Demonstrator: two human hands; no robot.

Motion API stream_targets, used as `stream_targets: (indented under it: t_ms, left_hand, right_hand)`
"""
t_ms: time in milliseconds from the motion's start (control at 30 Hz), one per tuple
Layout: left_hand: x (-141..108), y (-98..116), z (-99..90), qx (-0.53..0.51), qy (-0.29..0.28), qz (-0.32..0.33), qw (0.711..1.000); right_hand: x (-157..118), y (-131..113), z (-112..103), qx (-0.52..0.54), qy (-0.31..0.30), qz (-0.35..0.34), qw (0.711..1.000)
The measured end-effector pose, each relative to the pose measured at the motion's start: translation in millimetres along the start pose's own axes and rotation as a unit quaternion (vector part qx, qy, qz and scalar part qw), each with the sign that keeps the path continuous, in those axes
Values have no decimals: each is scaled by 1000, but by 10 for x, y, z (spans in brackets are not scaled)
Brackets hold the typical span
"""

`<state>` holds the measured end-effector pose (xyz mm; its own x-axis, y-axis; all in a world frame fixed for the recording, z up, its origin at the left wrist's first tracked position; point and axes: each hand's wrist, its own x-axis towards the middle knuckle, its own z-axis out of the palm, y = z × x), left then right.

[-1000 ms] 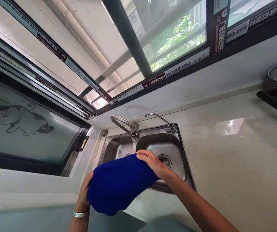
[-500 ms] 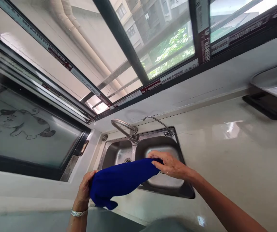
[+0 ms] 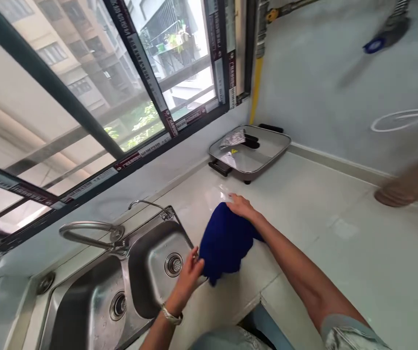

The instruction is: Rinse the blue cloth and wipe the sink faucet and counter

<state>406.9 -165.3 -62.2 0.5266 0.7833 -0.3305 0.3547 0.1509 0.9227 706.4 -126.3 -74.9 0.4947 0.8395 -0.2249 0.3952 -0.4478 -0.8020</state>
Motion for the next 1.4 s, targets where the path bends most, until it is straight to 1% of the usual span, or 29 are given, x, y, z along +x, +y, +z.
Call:
stream_targets:
  t_ms: [33, 67, 133, 200, 267, 300, 367, 433, 467, 500, 533, 600, 633, 667, 700, 767, 800, 833, 867, 933, 967, 1033, 1067, 1100, 1133, 1200, 1300, 1333, 1400]
  left_hand:
    - [71, -176, 128, 45, -7, 10, 999]
    - [130, -338, 223, 144, -8, 44, 989]
    - [249, -590, 342, 301, -17, 103, 948]
    - [404, -740, 421, 406, -21, 145, 902]
    - [562, -841, 503, 449, -13, 158, 879]
    - [618, -899, 547, 456, -8, 160, 875]
    - [649, -1054, 634, 455, 2, 173, 873]
    - [590, -1246, 726, 448, 10, 205, 870]
    - [554, -1329, 772, 445, 8, 223, 867]
    - [534, -1387, 814, 445, 3, 236, 864]
    - [544, -1410, 844, 447, -1, 238, 862]
    - [684, -1353, 846, 461, 8, 204, 864]
    - [805, -1287, 811, 473, 26, 171, 864]
    - [941, -1211, 754, 485, 59, 135, 862]
    - [1071, -1141, 681, 497, 79, 119, 856]
    - [1239, -1065, 520, 515, 98, 135, 841]
    - [1259, -1073, 451, 520, 100, 159, 833]
    - [1237, -1111, 402, 522, 102, 186, 827]
    - [1184, -1171, 376, 519, 108, 209, 822]
    - [1039, -1295, 391, 497, 132, 230, 826]
    - [974, -1331, 422, 483, 146, 230, 832]
    - [908, -1319, 494, 465, 157, 227, 841]
    - [915, -1278, 523, 465, 148, 231, 842]
    - [945, -1227, 545, 468, 135, 234, 841]
    - [993, -1179, 562, 475, 124, 232, 840]
    - [1104, -1125, 591, 488, 121, 207, 839]
    - [1181, -1180, 642, 494, 142, 173, 840]
    - [1166, -1224, 657, 492, 142, 174, 841]
    - [1078, -1320, 674, 476, 148, 181, 848]
  right_hand:
    - [1, 117, 117, -21, 22, 33, 999]
    - [-21, 207, 264, -38, 41, 58, 997]
    - [-113, 307, 604, -79, 79, 77, 991]
    - [-255, 330, 924, -139, 133, -8, 981]
    - [-471, 342, 1150, -160, 133, -98, 973]
    - [-616, 361, 1221, -163, 116, -132, 971]
    - [-956, 441, 1293, -174, 68, -182, 965]
    - [-1249, 560, 1297, -191, 28, -232, 953]
    - [-1320, 615, 1286, -203, 38, -258, 944]
    - [-1315, 652, 1277, -217, 51, -265, 938]
    - [-1227, 665, 1279, -232, 56, -266, 934]
    - [-827, 600, 1332, -238, 38, -275, 931]
    - [-557, 527, 1379, -237, 36, -277, 930]
    - [-276, 435, 1430, -236, 45, -275, 931]
    - [-15, 333, 1472, -234, 61, -267, 933]
    - [356, 148, 1495, -230, 111, -239, 937]
    - [435, 91, 1472, -228, 139, -221, 938]
    - [437, 72, 1431, -226, 164, -202, 939]
    - [365, 93, 1382, -225, 182, -188, 938]
    - [53, 232, 1295, -227, 187, -182, 938]
    - [-144, 323, 1272, -231, 171, -195, 938]
    - [-488, 476, 1274, -236, 122, -235, 935]
    - [-586, 519, 1296, -239, 101, -262, 929]
    - [-613, 535, 1328, -246, 86, -271, 927]
    - [-570, 527, 1368, -249, 76, -271, 927]
    - [-331, 464, 1449, -245, 73, -268, 929]
    - [30, 351, 1493, -229, 72, -284, 928]
    - [69, 335, 1479, -226, 72, -295, 926]
    - [-6, 362, 1422, -226, 80, -313, 919]
